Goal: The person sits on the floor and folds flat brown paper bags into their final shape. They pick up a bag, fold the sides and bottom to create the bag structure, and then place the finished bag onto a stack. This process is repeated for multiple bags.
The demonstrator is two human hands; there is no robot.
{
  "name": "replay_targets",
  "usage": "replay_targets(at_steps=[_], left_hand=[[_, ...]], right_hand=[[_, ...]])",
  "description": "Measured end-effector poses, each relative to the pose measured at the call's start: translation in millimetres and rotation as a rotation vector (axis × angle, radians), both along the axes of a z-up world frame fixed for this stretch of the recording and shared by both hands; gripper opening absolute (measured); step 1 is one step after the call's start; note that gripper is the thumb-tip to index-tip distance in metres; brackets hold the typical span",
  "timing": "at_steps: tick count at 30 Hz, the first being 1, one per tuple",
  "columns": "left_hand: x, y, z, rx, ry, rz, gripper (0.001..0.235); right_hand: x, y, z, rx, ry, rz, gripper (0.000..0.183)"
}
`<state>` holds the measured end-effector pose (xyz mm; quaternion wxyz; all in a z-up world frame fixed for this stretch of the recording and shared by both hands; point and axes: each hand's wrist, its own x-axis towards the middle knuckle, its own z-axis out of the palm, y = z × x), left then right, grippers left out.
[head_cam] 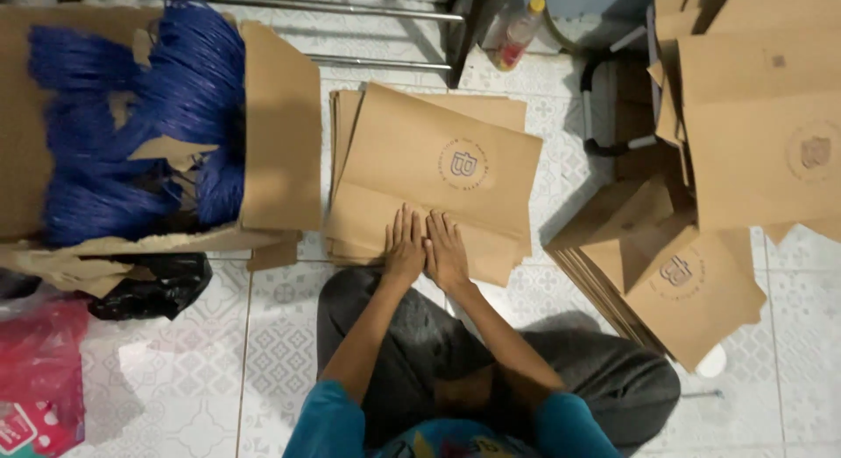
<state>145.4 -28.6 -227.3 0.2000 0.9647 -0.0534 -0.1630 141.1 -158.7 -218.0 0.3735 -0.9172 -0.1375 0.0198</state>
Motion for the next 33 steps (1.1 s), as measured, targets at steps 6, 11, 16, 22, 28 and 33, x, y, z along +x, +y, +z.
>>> replay_targets(at_steps=[6,11,16,22,28,33], left_hand=[[2.7,0.0,20.2,0.101,0.071,-0.050,0.074],[7.8,2.9,45.9,0.109,0.237,-0.100,0.068],[10.2,5.6,56.6,0.080,0.272,-0.115,0.063],[-0.3,3.7,29.6,0.079,0.110,-0.098,0.061],[-7.9,0.3,-8.4,0.107,-0.259,-0.045,0.059],[-6.9,0.4,-4.7,0.132,-0.331,-0.045,0.060]], right_hand=[[75.8,11.1,7.7,-0.404,0.154,0.026,0.061],[168.0,9.6,-14.2,-0.509,0.166,-0.100,0.069],[205.9,12.5,-0.9,-0.545,0.185,-0.097,0.071],[220.4,18.0,20.7,-0.500,0.193,-0.117,0.075],[225.0,15.7,18.1,-0.460,0.169,-0.119,0.076],[221.9,6.5,3.9,-0.432,0.136,-0.116,0.077]])
